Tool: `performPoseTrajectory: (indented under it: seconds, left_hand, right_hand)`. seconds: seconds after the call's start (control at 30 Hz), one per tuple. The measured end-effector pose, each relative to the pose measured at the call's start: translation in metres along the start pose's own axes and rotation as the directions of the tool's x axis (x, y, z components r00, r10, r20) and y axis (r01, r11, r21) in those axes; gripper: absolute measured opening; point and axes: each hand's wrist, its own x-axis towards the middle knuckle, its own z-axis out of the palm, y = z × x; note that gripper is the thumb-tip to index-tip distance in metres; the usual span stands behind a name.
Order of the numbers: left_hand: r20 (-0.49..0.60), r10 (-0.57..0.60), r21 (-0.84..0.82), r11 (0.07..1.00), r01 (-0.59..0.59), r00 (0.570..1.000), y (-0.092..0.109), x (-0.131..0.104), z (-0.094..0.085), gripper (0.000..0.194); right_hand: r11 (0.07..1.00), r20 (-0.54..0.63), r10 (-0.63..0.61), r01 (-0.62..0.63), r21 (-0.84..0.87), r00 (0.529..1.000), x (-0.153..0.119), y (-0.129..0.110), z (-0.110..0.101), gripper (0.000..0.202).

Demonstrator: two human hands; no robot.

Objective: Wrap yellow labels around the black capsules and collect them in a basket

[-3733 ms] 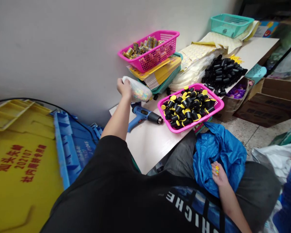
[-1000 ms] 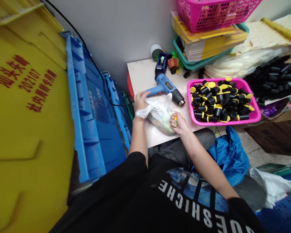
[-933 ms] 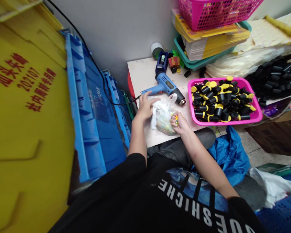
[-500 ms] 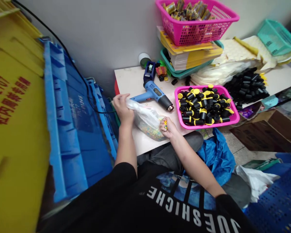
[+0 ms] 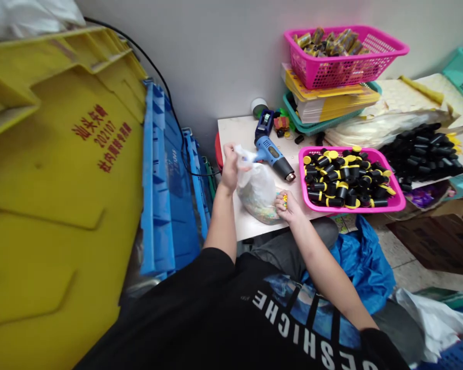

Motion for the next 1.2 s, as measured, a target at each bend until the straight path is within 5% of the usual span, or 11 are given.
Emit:
performPoseTrajectory:
  seconds: [0.07, 0.17, 0.23, 0.33, 0.43, 0.6, 0.7, 0.8, 0.9, 1.0, 1.2]
  left_hand:
    - [0.125, 0.193, 0.267, 0.938, -0.220, 0.973, -0.006, -0.013, -0.014, 0.074]
    - [0.139, 0.519, 0.613, 0.624, -0.485, 0.844, -0.016, -0.036, -0.034, 0.102]
    - [0.153, 0.593, 0.734, 0.467, -0.493, 0.790, -0.020, -0.046, -0.033, 0.097]
    - [0.236, 0.487, 0.807, 0.384, -0.449, 0.841, -0.010, -0.048, -0.008, 0.054]
    - [0.252, 0.381, 0.755, 0.498, -0.427, 0.890, 0.024, -0.045, 0.019, 0.014]
    - [0.299, 0.202, 0.218, 0.937, -0.272, 0.933, 0.110, -0.059, 0.019, 0.021]
    - [0.199, 0.041, 0.191, 0.978, -0.080, 0.979, 0.155, -0.061, 0.018, 0.019]
    - [0.229, -0.125, 0.277, 0.959, 0.058, 0.965, 0.183, -0.056, 0.029, 0.013]
    - [0.316, -0.222, 0.339, 0.935, 0.109, 0.922, 0.197, -0.052, 0.041, 0.007]
    - [0.386, -0.251, 0.356, 0.928, 0.107, 0.888, 0.204, -0.052, 0.045, 0.006]
    - [0.333, -0.256, 0.354, 0.926, 0.131, 0.907, 0.203, -0.038, 0.035, 0.005]
  right_hand:
    - [1.000, 0.014, 0.004, -0.004, 0.014, 1.000, -0.002, -0.003, -0.004, 0.031]
    - [1.000, 0.023, 0.008, -0.009, 0.029, 1.000, -0.003, -0.006, -0.010, 0.030]
    - [0.999, 0.016, 0.020, -0.021, 0.028, 1.000, -0.002, -0.007, -0.011, 0.029]
    - [0.999, -0.002, 0.033, -0.033, 0.019, 0.999, 0.000, -0.005, -0.011, 0.028]
    - [1.000, -0.024, 0.026, -0.026, 0.008, 0.999, -0.002, -0.003, -0.009, 0.028]
    - [0.999, -0.035, 0.022, -0.023, -0.022, 0.999, -0.042, -0.009, 0.000, 0.032]
    - [1.000, 0.030, -0.005, 0.006, -0.030, 1.000, -0.086, -0.020, 0.031, 0.033]
    - [0.984, 0.158, 0.033, -0.004, -0.180, 0.987, -0.114, -0.020, 0.083, 0.034]
    - [0.807, 0.195, 0.044, 0.080, -0.585, 0.980, -0.099, 0.002, 0.134, 0.031]
    - [0.436, 0.153, -0.199, 0.228, -0.871, 0.968, -0.052, 0.030, 0.163, 0.026]
    - [0.025, 0.162, -0.356, 0.182, -0.983, 0.920, 0.013, 0.030, 0.151, 0.018]
